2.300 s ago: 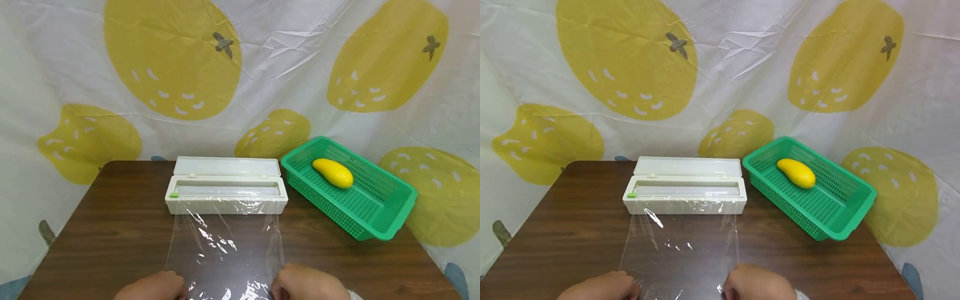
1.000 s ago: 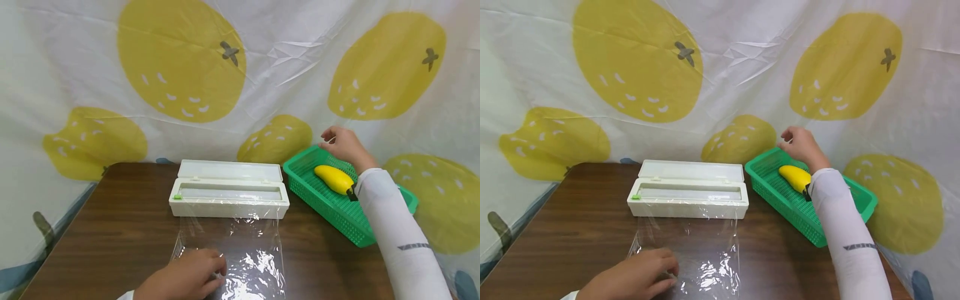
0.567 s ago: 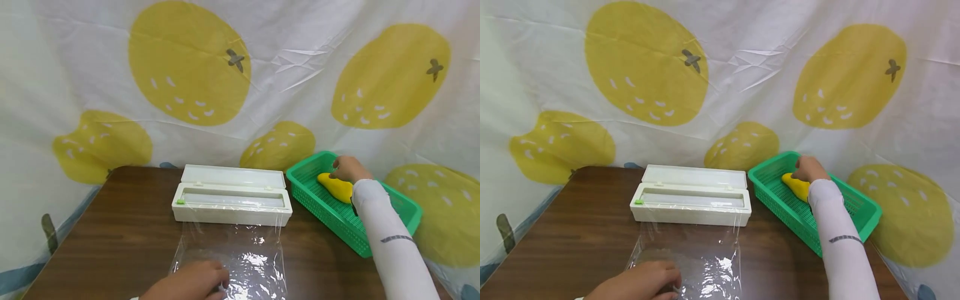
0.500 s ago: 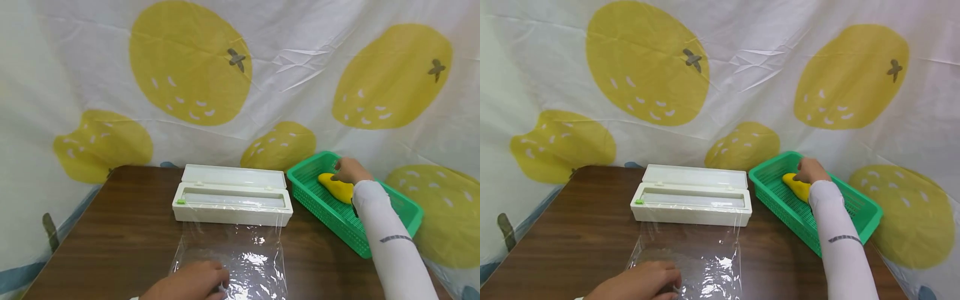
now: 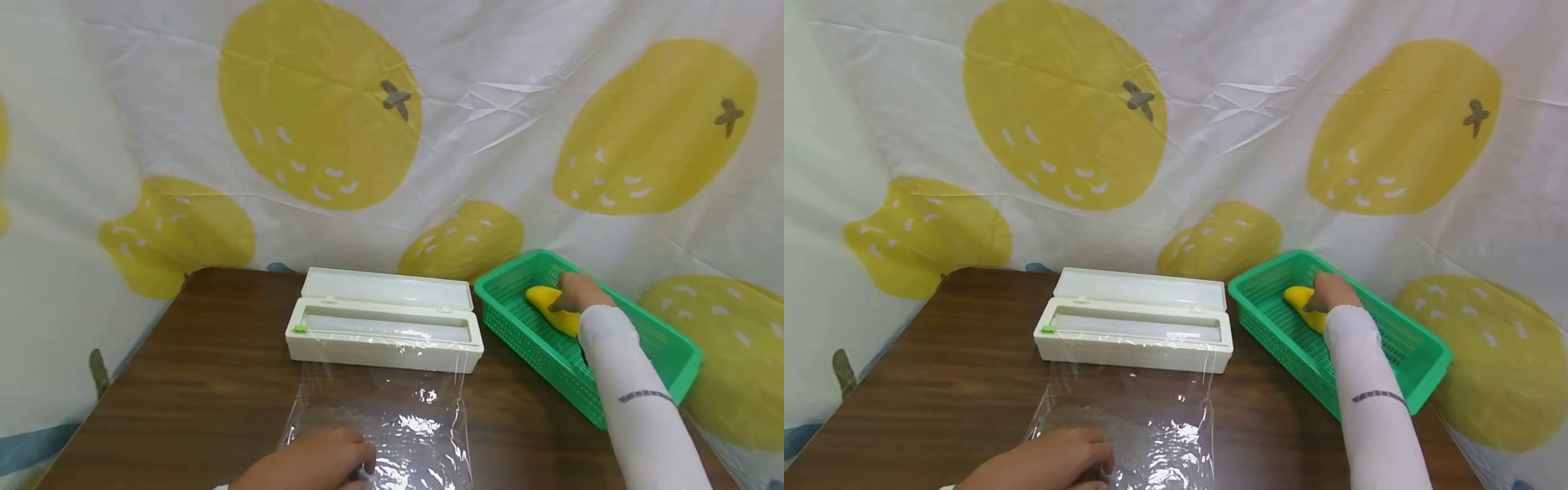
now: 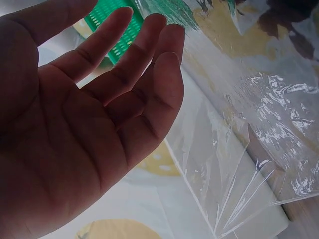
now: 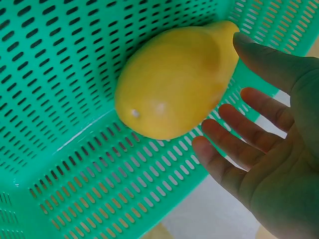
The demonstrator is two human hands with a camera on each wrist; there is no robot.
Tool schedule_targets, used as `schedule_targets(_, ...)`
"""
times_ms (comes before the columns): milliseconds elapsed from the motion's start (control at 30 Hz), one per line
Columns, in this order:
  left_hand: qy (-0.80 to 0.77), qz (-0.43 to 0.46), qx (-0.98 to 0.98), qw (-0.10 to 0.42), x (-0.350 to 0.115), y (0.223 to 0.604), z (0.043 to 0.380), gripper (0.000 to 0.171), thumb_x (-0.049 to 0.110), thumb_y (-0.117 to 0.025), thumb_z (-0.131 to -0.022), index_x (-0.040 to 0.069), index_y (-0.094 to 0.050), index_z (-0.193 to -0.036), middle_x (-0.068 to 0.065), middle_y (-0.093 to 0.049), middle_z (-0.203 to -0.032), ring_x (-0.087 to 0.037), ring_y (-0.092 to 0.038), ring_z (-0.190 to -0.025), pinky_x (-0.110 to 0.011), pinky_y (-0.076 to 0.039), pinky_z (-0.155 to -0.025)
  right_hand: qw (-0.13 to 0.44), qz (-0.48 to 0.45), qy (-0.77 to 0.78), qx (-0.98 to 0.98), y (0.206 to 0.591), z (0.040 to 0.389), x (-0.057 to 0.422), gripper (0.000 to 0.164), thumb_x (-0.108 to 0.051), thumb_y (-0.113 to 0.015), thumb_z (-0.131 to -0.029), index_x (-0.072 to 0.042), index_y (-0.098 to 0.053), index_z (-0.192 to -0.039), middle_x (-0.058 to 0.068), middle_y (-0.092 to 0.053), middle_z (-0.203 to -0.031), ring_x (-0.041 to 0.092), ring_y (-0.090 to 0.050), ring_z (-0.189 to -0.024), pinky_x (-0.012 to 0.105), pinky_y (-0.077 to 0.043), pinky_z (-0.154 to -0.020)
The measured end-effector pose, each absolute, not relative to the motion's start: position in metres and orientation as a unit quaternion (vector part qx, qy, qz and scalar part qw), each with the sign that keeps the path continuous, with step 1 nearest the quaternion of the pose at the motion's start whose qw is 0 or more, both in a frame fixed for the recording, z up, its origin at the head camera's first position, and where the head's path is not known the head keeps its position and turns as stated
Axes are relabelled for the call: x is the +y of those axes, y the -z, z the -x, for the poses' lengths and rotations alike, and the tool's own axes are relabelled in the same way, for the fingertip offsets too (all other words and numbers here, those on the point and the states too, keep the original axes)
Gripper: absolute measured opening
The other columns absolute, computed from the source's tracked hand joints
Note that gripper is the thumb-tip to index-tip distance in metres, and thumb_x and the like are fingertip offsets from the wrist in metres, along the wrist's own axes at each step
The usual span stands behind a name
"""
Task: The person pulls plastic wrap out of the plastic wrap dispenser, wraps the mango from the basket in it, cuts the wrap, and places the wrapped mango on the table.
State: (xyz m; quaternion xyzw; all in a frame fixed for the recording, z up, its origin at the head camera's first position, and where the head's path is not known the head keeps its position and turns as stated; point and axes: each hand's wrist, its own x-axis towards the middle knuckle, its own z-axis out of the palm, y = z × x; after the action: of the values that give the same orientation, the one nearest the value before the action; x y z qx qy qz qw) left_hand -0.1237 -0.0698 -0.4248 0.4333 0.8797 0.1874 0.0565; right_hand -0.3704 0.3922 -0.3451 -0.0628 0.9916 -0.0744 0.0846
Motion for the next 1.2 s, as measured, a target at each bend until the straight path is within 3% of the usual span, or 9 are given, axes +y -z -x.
schedule_targets(233,-0.164,-0.442,0.88,0.055,-0.069,0.424,0.122,0.018,0.03,-0.074,-0.082,0.018,-0.073,-0.095,0.007,-0.07,-0.088,-0.001,-0.057,-0.077,-0.022,-0.054,-0.066,0.092,0.048,0.072,0.992,0.355,0.367,0.403,0.068,-0.021,-0.077,-0.083,0.018,-0.046,-0.129,0.043,-0.051,-0.129,0.054,-0.049,-0.113,0.067,-0.046,-0.092)
schedule_targets(600,-0.23,-0.411,0.875,0.11,-0.072,0.419,0.116,0.011,0.024,-0.066,-0.092,0.017,-0.072,-0.099,0.009,-0.069,-0.086,0.001,-0.056,-0.073,-0.022,-0.053,-0.063,0.114,0.005,0.082,0.99,0.353,0.361,0.411,0.076,-0.028,-0.077,-0.083,0.017,-0.043,-0.134,0.043,-0.05,-0.128,0.047,-0.053,-0.105,0.064,-0.048,-0.083)
schedule_targets(833,-0.215,-0.41,0.881,0.095,-0.073,0.415,0.114,0.012,0.026,-0.066,-0.092,0.018,-0.072,-0.099,0.008,-0.07,-0.088,0.0,-0.055,-0.075,-0.024,-0.053,-0.064,0.114,0.006,0.081,0.99,0.354,0.361,0.413,0.076,-0.032,-0.075,-0.083,0.015,-0.043,-0.134,0.041,-0.049,-0.13,0.046,-0.052,-0.106,0.064,-0.048,-0.082)
schedule_targets(1200,-0.222,-0.413,0.876,0.112,-0.071,0.417,0.117,0.013,0.023,-0.066,-0.092,0.016,-0.074,-0.099,0.007,-0.07,-0.087,0.001,-0.056,-0.073,-0.021,-0.053,-0.062,0.102,0.009,0.085,0.991,0.356,0.358,0.415,0.077,-0.035,-0.072,-0.085,0.014,-0.041,-0.135,0.041,-0.048,-0.132,0.049,-0.05,-0.111,0.068,-0.047,-0.083)
